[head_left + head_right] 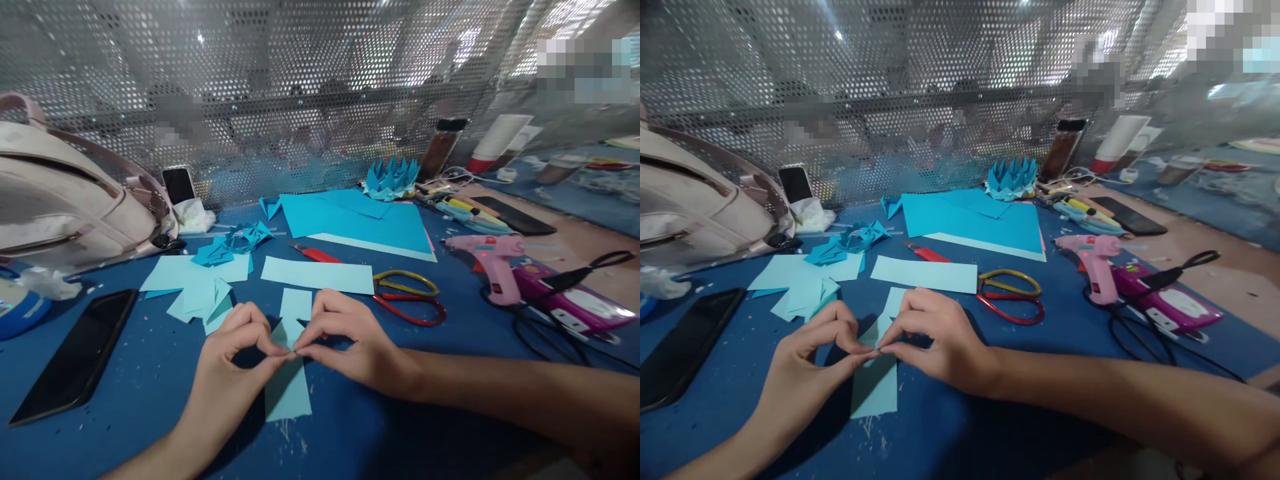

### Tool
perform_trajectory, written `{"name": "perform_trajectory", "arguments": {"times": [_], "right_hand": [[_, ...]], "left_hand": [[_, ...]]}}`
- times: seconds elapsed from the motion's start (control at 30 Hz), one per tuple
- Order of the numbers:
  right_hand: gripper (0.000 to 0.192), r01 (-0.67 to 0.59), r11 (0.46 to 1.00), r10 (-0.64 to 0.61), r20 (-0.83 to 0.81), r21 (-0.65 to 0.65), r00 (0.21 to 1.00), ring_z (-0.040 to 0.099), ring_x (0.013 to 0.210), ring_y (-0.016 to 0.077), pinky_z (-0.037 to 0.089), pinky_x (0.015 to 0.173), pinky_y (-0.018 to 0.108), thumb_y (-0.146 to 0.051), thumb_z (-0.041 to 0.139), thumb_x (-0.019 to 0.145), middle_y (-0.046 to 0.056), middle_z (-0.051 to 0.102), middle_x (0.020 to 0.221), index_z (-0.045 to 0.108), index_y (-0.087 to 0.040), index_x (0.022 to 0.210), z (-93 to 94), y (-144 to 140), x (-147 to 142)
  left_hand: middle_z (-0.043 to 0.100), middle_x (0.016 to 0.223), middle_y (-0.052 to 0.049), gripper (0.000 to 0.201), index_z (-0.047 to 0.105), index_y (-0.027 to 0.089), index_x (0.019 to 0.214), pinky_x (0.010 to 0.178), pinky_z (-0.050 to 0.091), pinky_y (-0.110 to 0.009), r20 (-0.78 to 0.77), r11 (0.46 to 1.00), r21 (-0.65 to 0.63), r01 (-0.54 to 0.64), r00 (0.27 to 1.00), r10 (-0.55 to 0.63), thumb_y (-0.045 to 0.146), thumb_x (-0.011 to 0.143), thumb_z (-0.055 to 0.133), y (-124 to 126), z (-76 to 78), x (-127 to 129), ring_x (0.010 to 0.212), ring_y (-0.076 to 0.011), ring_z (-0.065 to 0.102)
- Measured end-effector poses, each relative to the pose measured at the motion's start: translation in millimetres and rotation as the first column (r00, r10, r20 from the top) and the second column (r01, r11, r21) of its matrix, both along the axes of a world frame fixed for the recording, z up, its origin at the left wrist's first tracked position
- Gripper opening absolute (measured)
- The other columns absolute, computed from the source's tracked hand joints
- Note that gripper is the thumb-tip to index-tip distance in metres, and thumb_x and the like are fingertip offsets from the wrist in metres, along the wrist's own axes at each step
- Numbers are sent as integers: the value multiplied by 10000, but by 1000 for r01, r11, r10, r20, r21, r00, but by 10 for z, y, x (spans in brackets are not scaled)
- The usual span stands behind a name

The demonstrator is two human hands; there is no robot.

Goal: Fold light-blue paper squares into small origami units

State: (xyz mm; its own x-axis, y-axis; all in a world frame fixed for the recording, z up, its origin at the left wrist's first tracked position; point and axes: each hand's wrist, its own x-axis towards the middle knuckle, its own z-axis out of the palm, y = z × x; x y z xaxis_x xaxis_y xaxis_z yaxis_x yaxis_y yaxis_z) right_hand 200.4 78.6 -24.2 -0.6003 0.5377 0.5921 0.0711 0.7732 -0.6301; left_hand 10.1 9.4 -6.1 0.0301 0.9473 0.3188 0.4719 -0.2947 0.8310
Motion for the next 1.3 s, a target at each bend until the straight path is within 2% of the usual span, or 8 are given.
{"name": "perform_trajectory", "arguments": {"times": [0.1, 0.27, 0.6, 0.77, 0.9, 1.07, 1.23, 1.3], "right_hand": [[77, 0, 1000, 0, 4, 8, 1000, 519, 689, 135, 401, 597, 253, -221, 678, 873, 18, 536, 727, 723, -182, 825, 10, 10, 5], [84, 41, 999, -40, 23, -15, 999, 528, 710, 150, 412, 603, 265, -215, 655, 879, 27, 548, 741, 697, -182, 813, 31, 47, 11], [58, 7, 996, -4, 40, -86, 999, 527, 708, 140, 421, 608, 248, -203, 654, 872, 25, 546, 764, 688, -186, 828, 23, -21, -25], [81, 27, 997, -23, 50, -77, 998, 514, 718, 148, 415, 608, 256, -166, 649, 855, 23, 534, 753, 658, -176, 775, 146, -51, -23], [93, 76, 992, -73, 36, -99, 997, 498, 713, 142, 402, 608, 257, -135, 647, 840, 14, 537, 752, 643, -182, 760, 267, 24, 15], [105, 155, 978, -155, 7, -137, 988, 459, 692, 138, 367, 593, 264, -148, 627, 845, 11, 516, 741, 632, -173, 744, 287, 176, 56], [28, 92, 975, -100, -28, -203, 995, 477, 696, 129, 396, 611, 257, -206, 669, 850, 12, 532, 791, 666, -179, 845, 234, 178, 30], [106, 63, 975, -70, -28, -211, 997, 482, 697, 127, 397, 605, 252, -232, 712, 826, 12, 538, 815, 674, -183, 912, 218, 158, 14]], "left_hand": [[481, 699, 25, 282, 556, 198, 560, 631, 364, -256, 18, 1000, -8, 9, 1000, -9, 155, 790, 712, 6, -3, -8, 676, -140, 488], [585, 789, 7, 157, 723, 257, 738, 671, 400, -252, -3, 1000, -16, -10, 1000, 10, 164, 845, 655, 40, -11, -53, 750, -152, 563], [552, 747, 10, 202, 632, 209, 655, 656, 376, -268, -90, 999, 53, 11, 996, -6, 183, 853, 663, -1, -36, -13, 702, -148, 546], [561, 743, 8, 200, 656, 223, 645, 670, 380, -277, -117, 998, 70, 7, 993, 1, 189, 841, 663, 9, 51, -22, 690, -155, 545], [550, 769, 17, 190, 637, 232, 645, 662, 380, -252, -55, 995, 78, -55, 997, 60, 191, 828, 667, 27, 138, -104, 725, -148, 538], [527, 782, 21, 188, 624, 233, 650, 674, 360, -258, 27, 991, -10, -136, 990, 137, 243, 832, 670, 91, 118, -216, 730, -145, 503], [515, 765, 21, 168, 640, 224, 666, 667, 356, -251, 151, 986, -148, -82, 983, 105, 272, 821, 686, 133, 36, -214, 735, -141, 496], [513, 761, 22, 160, 648, 221, 676, 647, 353, -243, 200, 977, -201, -67, 974, 108, 283, 817, 692, 131, 14, -193, 723, -136, 492]]}}
